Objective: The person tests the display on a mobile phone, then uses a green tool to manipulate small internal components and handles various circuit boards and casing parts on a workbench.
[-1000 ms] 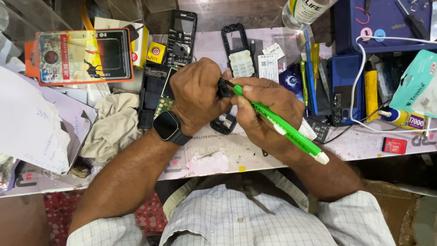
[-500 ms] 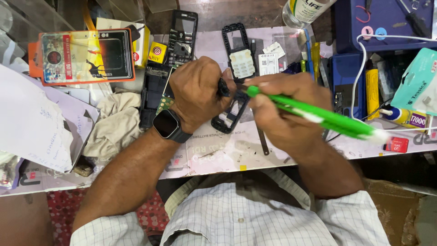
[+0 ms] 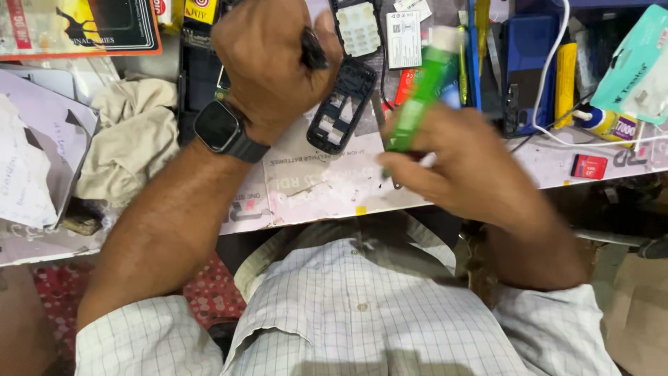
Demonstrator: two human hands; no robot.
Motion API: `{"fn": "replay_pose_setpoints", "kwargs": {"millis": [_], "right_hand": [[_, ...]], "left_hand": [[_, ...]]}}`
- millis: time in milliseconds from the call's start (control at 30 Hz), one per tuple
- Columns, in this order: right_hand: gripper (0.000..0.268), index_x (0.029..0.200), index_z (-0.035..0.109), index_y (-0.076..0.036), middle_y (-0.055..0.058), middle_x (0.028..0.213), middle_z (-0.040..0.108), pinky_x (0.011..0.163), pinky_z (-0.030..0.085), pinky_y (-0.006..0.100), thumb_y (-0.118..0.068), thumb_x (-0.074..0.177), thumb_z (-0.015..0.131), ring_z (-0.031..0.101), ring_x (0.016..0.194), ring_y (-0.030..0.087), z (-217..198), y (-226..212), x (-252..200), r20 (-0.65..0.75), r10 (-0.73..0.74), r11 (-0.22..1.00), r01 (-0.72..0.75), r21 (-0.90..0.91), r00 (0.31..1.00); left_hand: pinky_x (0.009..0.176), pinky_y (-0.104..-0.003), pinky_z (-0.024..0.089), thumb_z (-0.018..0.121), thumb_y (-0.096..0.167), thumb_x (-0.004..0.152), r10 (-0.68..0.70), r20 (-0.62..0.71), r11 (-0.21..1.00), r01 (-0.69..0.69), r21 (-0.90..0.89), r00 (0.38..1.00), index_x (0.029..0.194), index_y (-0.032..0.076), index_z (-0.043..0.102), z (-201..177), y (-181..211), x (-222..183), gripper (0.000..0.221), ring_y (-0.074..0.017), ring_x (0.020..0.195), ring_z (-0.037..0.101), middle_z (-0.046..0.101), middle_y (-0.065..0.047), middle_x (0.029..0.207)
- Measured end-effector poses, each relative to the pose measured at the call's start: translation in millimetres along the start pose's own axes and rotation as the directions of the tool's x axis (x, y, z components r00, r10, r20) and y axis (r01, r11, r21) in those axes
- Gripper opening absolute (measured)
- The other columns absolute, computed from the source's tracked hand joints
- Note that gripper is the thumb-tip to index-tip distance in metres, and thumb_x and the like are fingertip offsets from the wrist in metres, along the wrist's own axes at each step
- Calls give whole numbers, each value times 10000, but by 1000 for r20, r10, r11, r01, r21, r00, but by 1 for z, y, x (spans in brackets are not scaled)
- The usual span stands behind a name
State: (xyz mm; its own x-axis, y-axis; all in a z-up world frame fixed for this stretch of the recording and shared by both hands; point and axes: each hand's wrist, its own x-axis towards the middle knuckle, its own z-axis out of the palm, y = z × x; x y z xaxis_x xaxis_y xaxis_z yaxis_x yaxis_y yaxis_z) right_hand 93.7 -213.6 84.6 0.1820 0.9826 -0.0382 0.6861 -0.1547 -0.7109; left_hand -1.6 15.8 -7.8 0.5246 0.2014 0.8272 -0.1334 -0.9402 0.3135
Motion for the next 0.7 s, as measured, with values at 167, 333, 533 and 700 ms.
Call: {"fn": "replay_pose_setpoints", "kwargs": {"millis": [167, 333, 533, 700], "right_hand": [[348, 1201, 449, 7, 58, 788, 719, 475, 565, 266, -95, 964, 681, 691, 578, 109, 58, 5, 38, 134, 339, 758, -354, 548, 931], [418, 1280, 467, -4, 93, 724, 743, 463, 553, 296, -141, 954, 690, 686, 508, 138, 68, -8, 47, 94, 445, 790, -440, 427, 890], [129, 1083, 692, -45, 105, 919, 765, 638, 583, 308, -84, 972, 745, 771, 749, 196, 40, 9, 7, -301, 69, 992, -97, -78, 951], [160, 1134, 711, -24, 127, 1000, 761, 714, 602, 303, -11, 984, 767, 769, 832, 207, -12, 33, -26, -436, 146, 943, -259, -211, 888]], "left_hand": [[626, -440, 442, 656, 51, 992, 14, -92, 996, -22, -86, 996, 946, 60, 551, -9, 1, 6, 115, -327, 689, 575, 542, -94, 805], [644, -447, 424, 636, 20, 1001, 76, -66, 997, -76, -3, 995, 956, 42, 536, -14, -6, 4, 112, -331, 706, 562, 536, -108, 832], [647, -432, 418, 649, 18, 1013, 93, -18, 991, -94, -98, 996, 949, 33, 499, -7, -4, -2, 164, -324, 725, 548, 539, -112, 866], [630, -407, 428, 650, 3, 981, 159, -6, 973, -158, -171, 987, 958, 30, 500, -5, -3, -1, 154, -322, 736, 547, 542, -119, 886]]}}
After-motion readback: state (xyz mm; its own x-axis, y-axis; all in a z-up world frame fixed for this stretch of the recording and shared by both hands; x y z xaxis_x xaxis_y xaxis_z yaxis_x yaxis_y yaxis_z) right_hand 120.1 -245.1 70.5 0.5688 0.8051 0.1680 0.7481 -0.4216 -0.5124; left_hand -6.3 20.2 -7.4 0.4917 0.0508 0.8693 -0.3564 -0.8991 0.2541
